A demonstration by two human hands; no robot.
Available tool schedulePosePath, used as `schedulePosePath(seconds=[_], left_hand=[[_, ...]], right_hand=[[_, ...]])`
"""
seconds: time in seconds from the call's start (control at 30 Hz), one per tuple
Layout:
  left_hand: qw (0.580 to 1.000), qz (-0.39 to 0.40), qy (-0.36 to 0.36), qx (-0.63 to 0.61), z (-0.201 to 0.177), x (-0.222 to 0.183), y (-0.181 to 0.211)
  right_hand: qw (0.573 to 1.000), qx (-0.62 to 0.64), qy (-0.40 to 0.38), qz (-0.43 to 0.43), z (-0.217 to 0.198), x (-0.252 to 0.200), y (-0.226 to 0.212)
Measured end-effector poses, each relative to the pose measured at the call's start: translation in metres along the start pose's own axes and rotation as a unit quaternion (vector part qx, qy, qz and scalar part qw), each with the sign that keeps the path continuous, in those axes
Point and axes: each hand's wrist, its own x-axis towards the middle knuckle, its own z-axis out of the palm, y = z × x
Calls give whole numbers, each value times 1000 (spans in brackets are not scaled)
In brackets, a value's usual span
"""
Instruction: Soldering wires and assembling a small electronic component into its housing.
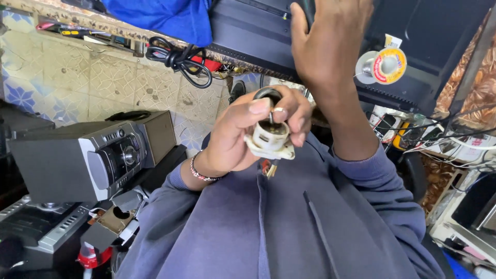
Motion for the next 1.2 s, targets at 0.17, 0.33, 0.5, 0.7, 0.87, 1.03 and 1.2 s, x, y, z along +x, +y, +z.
schedulePosePath(seconds=[0.17, 0.33, 0.5, 0.7, 0.87, 1.03, 1.2], left_hand=[[981, -68, -63, -173, -8, 0, -10], [978, -83, -79, -174, -4, 2, -7], [993, -65, -59, -75, 6, 2, -1], [850, 221, -1, 478, 11, 0, 6], [782, 289, -36, 551, 2, 10, -10], [770, 294, -35, 565, 7, 17, -13], [773, 282, -38, 566, 8, 20, -14]], right_hand=[[995, -95, 6, 6, 12, -3, 3], [997, -71, 12, -17, 5, -5, 9], [1000, 8, -8, -18, -37, -11, -7], [922, 359, -108, 101, -126, -52, -46], [958, 281, -57, 10, -115, -88, -33], [966, 251, 57, -9, -109, -92, -32], [972, 222, 78, 12, -109, -100, -26]])
